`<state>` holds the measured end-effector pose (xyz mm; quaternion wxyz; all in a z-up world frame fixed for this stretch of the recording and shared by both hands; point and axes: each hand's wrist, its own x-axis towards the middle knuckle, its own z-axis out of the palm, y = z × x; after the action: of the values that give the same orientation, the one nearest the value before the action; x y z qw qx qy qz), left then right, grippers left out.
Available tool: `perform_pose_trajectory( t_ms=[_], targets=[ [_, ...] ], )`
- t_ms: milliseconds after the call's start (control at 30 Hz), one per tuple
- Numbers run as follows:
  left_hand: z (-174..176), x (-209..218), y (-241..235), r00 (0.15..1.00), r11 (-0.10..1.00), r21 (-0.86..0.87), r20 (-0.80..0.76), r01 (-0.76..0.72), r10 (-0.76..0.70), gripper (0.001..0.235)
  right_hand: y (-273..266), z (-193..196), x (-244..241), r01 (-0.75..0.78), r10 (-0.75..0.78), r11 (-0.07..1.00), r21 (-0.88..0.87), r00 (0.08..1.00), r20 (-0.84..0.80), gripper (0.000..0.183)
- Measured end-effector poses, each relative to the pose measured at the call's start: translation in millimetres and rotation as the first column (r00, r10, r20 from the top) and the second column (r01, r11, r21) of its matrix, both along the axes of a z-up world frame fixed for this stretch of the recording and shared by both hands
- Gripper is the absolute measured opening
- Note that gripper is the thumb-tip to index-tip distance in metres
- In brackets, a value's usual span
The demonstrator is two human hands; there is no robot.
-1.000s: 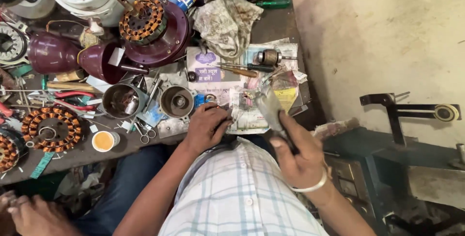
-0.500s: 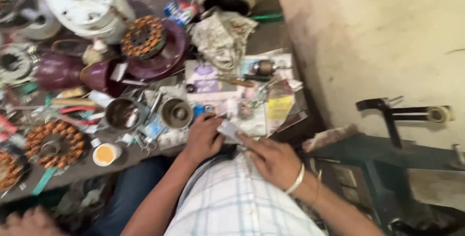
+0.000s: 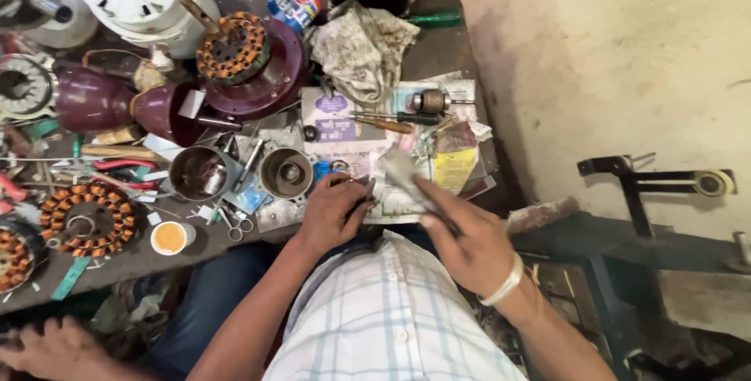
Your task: The person sits at a cluttered repair bench and reassembles electric motor units, fitting copper-wound stators into housings and tapping them into place with a mallet. They handle several motor parts one at a time, pressing and seating the wound coils inside the housings and setting finished assemblies on the bench.
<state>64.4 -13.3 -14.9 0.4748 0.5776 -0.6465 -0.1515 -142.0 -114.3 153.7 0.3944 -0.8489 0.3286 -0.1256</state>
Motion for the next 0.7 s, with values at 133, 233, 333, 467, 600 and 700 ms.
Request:
perform_pose_trajectory(
  t_ms=[133, 233, 333, 467, 600, 700],
  targets=[
    [14, -7, 5, 1.0, 0.999, 0.042, 0.019, -0.011, 0.01, 0.016, 14, -6, -5, 0.193, -0.133, 0.967, -0.165, 0.938, 0.319, 0.045],
    [9, -3, -3, 0.997, 0.999, -0.003, 0.062, 0.035, -0.035, 0.016, -1, -31, 3, -0.049, 0.072, 0.994, 0.097, 0.965, -0.25, 0.055],
    [-6, 9, -1, 0.991, 0.991, -0.005, -0.035, -0.131, 0.131, 0.015, -4, -81, -4, -0.075, 0.072, 0.996, 0.054, 0.996, 0.044, 0.049],
    [-22, -14, 6, 0.854, 0.957, 0.226, -0.447, -0.18, 0.266, 0.011, -15, -117, -18, 0.019, -0.016, 0.988, -0.154, 1.0, 0.017, 0.052],
    [-33, -18, 4, 0.709, 0.901, 0.285, -0.556, -0.328, 0.434, 0.016, -39, -150, -12, -0.008, -0.058, 0.954, -0.299, 0.976, -0.21, 0.053],
    [-36, -22, -2, 0.675, 0.899, 0.289, -0.593, -0.329, 0.438, 0.017, -50, -169, 2, 0.019, -0.093, 0.825, -0.565, 0.99, -0.102, 0.061]
  ],
)
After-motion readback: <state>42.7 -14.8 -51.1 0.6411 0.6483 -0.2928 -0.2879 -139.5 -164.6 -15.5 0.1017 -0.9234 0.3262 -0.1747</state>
